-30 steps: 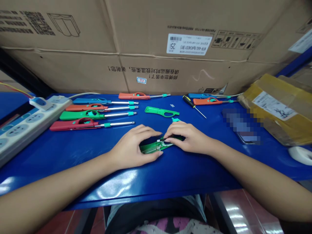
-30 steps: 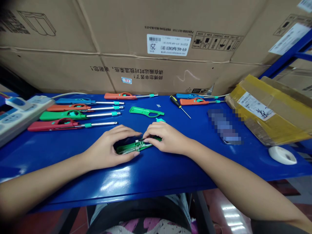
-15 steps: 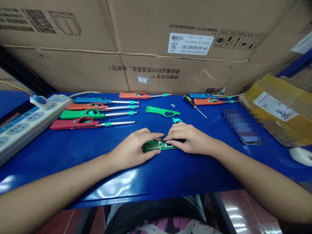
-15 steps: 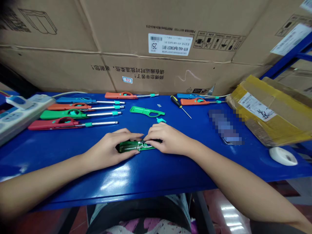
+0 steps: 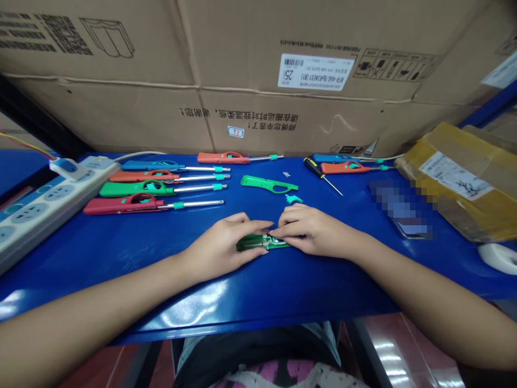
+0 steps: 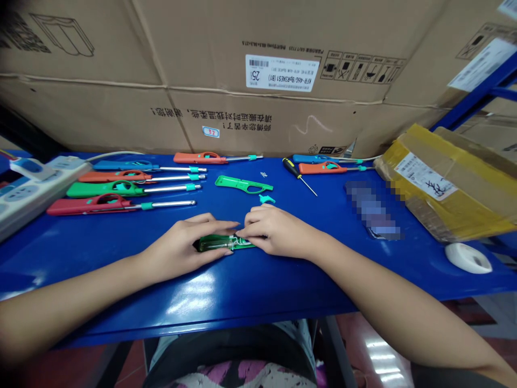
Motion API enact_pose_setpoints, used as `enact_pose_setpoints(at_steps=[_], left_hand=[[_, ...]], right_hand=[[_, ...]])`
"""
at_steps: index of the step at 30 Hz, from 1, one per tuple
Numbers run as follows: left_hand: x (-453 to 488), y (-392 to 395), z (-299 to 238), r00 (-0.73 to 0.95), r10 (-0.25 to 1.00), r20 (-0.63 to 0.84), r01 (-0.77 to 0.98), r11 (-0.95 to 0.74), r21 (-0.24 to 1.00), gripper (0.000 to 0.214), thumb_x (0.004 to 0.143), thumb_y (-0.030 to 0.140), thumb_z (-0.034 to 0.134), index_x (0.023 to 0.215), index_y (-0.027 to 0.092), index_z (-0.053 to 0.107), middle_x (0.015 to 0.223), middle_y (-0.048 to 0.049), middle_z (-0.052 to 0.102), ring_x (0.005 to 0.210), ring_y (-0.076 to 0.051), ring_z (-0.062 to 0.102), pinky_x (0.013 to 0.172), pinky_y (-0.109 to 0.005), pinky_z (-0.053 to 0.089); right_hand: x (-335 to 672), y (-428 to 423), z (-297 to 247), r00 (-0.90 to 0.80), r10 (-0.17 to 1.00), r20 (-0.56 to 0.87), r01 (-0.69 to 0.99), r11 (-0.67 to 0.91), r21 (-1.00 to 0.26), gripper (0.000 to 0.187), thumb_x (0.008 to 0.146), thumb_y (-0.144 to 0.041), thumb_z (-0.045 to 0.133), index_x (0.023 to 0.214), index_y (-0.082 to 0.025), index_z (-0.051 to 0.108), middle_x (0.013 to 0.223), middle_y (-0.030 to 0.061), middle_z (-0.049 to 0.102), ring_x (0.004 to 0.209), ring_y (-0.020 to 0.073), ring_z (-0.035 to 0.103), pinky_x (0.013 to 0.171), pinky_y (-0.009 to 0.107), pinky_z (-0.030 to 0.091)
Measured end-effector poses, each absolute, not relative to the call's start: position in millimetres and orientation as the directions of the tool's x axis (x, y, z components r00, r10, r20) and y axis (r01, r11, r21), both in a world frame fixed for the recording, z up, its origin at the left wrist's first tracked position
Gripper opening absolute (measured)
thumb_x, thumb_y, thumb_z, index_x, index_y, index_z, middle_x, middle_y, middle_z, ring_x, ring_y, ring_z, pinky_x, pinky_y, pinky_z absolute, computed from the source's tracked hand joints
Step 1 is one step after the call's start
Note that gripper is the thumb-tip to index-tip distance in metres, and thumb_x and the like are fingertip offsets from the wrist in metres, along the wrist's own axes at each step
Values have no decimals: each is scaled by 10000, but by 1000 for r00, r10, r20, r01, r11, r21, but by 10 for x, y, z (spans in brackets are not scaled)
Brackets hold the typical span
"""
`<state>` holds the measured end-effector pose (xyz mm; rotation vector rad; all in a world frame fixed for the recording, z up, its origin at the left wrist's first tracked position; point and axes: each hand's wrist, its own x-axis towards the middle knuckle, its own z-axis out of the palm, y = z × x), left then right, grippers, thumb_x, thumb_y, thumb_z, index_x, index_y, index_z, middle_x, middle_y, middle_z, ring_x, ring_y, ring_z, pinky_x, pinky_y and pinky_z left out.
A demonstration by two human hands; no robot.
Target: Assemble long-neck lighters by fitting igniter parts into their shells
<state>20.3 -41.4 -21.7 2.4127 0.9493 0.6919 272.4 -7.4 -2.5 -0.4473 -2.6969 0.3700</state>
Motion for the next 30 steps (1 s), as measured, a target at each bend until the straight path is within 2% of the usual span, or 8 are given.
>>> enact_pose_setpoints(at_steps=[3, 6, 11, 14, 18, 22, 28, 30], left_hand=[[196, -428, -204, 680, 674, 288, 497, -713, 495, 451, 944, 283, 652, 1378, 186, 577, 1012, -82, 651, 934, -196, 661, 808, -311, 570], [190, -439, -199, 703, 645, 298, 508, -750, 423, 457, 972, 303, 608, 1409, 185, 540, 1040, -91, 650, 965, -209, 661, 816, -325, 572], [177, -437, -216, 709, 619, 338, 515, -782, 352, 475, 979, 313, 600, 1426, 184, 504, 1024, -78, 667, 937, -201, 668, 796, -309, 575], [172, -440, -202, 716, 590, 372, 508, -807, 301, 464, 988, 306, 589, 1426, 185, 495, 1038, -73, 685, 930, -187, 676, 792, -290, 576], [180, -462, -134, 777, 503, 378, 511, -855, 87, 449, 1026, 303, 514, 1447, 155, 466, 1013, -78, 731, 920, -202, 691, 746, -296, 580], [193, -494, -83, 828, 443, 343, 501, -860, -97, 462, 1040, 254, 474, 1479, 122, 420, 952, -73, 759, 911, -222, 695, 694, -309, 573], [192, -482, -88, 826, 447, 343, 502, -860, -90, 463, 1041, 258, 471, 1483, 132, 415, 986, -66, 753, 883, -207, 681, 686, -296, 560], [185, -465, -96, 806, 467, 363, 522, -851, -63, 474, 1039, 278, 478, 1489, 144, 411, 992, -64, 746, 827, -196, 672, 664, -286, 549]], right_hand=[[2747, -86, -2, -902, 309, 301, 266, 948, -178, 239, 983, -146, 523, 1063, -134, 748, 881, 84, 711, 837, 199, 591, 764, 333, 464], [2761, -97, 28, -902, 329, 280, 307, 944, -120, 239, 1001, -201, 518, 1072, -170, 745, 911, 64, 728, 857, 199, 610, 776, 339, 453], [2768, -109, 63, -850, 441, 288, 397, 896, -199, 251, 1001, -289, 528, 1080, -180, 740, 935, 60, 726, 891, 191, 624, 809, 337, 443], [2770, -124, 76, -865, 421, 273, 373, 904, -209, 244, 987, -288, 534, 1053, -183, 745, 877, 48, 726, 838, 184, 606, 798, 335, 422], [2796, -139, 120, -874, 423, 238, 395, 905, -158, 240, 979, -291, 540, 1019, -168, 742, 769, 26, 722, 731, 172, 575, 737, 331, 381], [2841, -121, 185, -873, 437, 218, 411, 898, -154, 222, 956, -295, 565, 1005, -169, 741, 793, 26, 725, 751, 173, 589, 732, 325, 371], [2833, -133, 243, -885, 451, 117, 422, 883, -208, 207, 939, -293, 570, 948, -185, 746, 747, 26, 724, 706, 173, 584, 741, 315, 390], [2821, -158, 263, -879, 470, 80, 448, 872, -199, 232, 937, -324, 570, 1020, -202, 750, 710, 25, 716, 665, 177, 573, 715, 314, 388]])
